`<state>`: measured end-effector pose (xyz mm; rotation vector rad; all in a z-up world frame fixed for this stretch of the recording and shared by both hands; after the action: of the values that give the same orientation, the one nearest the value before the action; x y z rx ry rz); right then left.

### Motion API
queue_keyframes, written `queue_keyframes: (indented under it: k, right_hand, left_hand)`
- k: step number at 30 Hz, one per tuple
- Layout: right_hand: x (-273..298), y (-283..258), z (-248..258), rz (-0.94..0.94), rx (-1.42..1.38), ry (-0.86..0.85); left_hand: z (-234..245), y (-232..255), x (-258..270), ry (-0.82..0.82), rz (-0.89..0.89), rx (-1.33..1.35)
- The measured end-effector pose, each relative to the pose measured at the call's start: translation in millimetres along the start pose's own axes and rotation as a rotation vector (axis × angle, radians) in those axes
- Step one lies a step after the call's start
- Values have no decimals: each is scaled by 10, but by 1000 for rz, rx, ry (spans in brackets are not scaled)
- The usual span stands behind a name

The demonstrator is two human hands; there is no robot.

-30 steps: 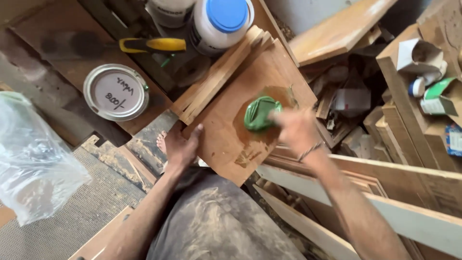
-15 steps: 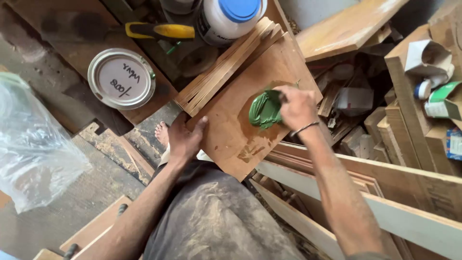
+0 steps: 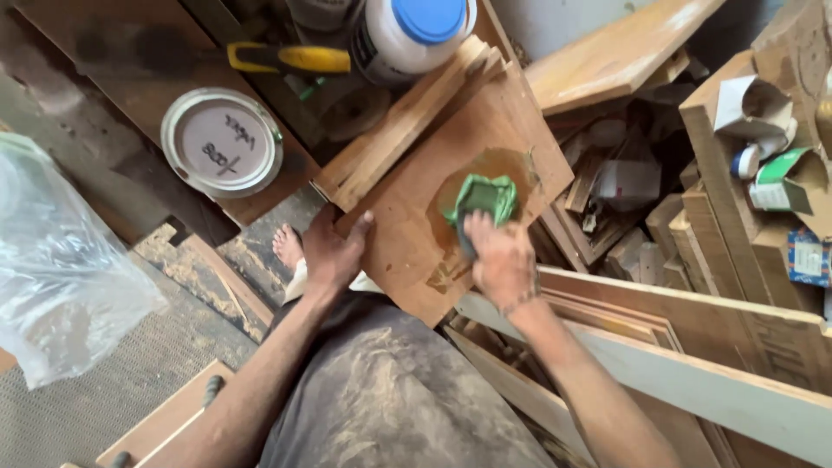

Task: Mix green pigment with wood filler and apply it to a wooden workpiece.

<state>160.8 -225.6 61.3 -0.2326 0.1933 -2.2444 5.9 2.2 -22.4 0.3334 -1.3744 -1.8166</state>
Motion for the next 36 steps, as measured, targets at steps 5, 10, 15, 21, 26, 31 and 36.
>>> queue_keyframes:
  k: [5,10,15,21,26,31,36]
  right_hand:
    - [-485,99,621,-49,121,-127]
    - [-722,427,637,23,-38,-90]
    - [-389,382,472,-347,-162,-320]
    - [-304,365,596,-337,-498,-229]
    - [-159,130,147,-173,-309,184]
    - [12,4,432,135,45,-118]
    - [-619,570,632,-93,8,-171]
  left_hand:
    - [87,156,-47,-78,65,4]
    - [56,92,-26,14,-44,61]
    - [99,176,-6,-84,86,101]
    - [81,142,-18,-1,-82,135]
    - [116,207,4,-69,58,100]
    - [163,253,-22,-192,273,-86]
    - [134,246,-30,-96,104,36]
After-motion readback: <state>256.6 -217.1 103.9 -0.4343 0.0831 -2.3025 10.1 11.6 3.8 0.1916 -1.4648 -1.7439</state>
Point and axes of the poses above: each hand's wrist, its own x-axis away from the middle knuckle, its own z-axis out of the back of the hand, y = z × x, the point moved 1 cm from there along -x, towards the middle knuckle, and after that the axes turned 9 degrees about -x, right-handed, at the moved point
